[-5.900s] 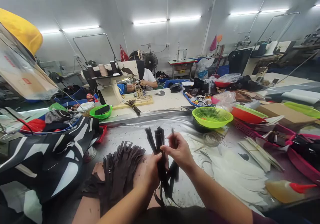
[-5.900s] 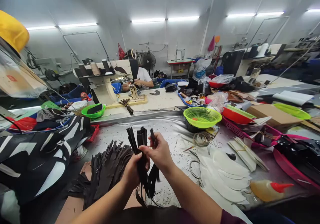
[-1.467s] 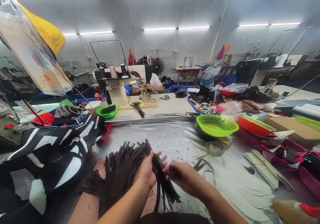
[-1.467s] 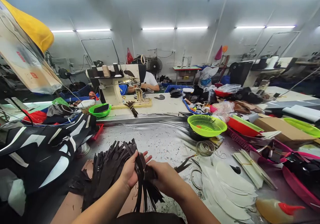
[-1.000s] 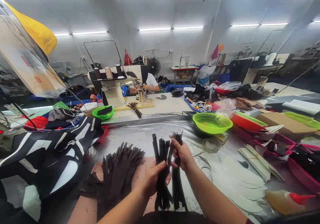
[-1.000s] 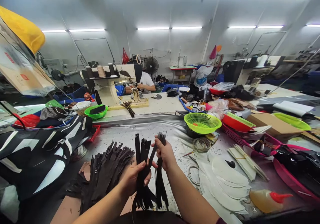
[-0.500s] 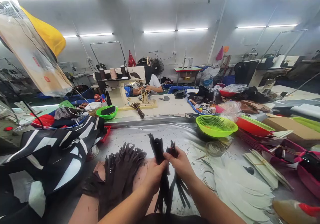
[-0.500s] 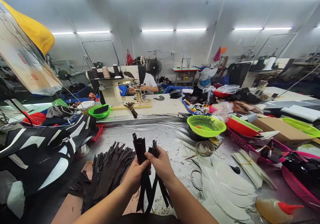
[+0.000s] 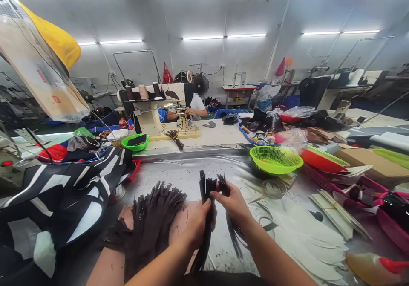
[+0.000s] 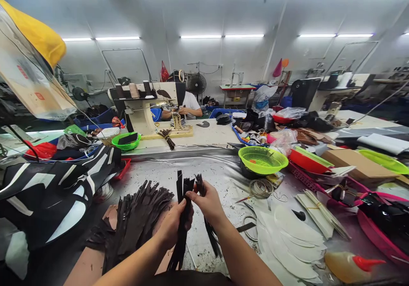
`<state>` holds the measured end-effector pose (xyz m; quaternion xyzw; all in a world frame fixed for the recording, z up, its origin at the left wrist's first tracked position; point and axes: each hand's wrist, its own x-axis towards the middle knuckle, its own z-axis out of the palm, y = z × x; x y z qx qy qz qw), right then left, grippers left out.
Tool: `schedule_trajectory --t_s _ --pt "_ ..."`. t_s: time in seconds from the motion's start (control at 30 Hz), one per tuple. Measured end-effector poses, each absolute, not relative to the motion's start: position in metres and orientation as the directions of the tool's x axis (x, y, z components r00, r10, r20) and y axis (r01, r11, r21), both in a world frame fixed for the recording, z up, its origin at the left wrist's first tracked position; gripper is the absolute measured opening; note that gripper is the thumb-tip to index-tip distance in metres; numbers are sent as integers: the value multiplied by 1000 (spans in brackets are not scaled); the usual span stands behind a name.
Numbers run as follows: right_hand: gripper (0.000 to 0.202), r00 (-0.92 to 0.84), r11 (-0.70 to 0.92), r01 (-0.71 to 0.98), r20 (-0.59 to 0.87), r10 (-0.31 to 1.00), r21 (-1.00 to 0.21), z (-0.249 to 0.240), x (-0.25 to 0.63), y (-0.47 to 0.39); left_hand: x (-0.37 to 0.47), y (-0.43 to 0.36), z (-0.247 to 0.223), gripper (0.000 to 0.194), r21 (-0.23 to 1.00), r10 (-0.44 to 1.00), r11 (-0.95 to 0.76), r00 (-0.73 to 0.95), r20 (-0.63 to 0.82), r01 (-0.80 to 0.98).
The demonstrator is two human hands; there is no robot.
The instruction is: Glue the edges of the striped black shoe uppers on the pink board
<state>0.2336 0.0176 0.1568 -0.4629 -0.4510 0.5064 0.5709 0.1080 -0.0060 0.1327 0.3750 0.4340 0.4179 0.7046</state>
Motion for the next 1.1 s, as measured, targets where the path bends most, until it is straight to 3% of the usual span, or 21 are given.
schedule_trajectory --t_s 0.2,0.43,0.63,0.77,0.87,0.97,1.03,1.1 --pt "33 104 55 -194 35 994 -980 149 228 11 103 -8 132 42 926 940 300 236 -246 -230" --pt "38 111 -19 -247 -48 993 -969 156 225 6 106 -8 135 55 915 937 327 204 -283 -236" --pt "41 145 7 -277 -35 989 -961 152 226 6 105 -9 131 39 888 926 363 215 -310 -282" --pt "45 367 89 -204 9 930 -975 154 247 11 98 2 129 19 838 916 363 -10 -402 -408" --pt "41 592 250 -93 149 792 -964 163 264 11 88 13 121 16 830 874 342 -176 -454 -441" --pt "22 667 488 128 439 602 -864 171 270 7 81 17 110 19 815 827 346 -259 -499 -465" --pt "8 564 646 275 664 492 -712 171 266 3 82 16 107 21 781 802 381 -244 -546 -495" --pt "15 356 746 348 817 454 -567 167 257 -1 86 12 110 19 729 794 447 -145 -590 -519"
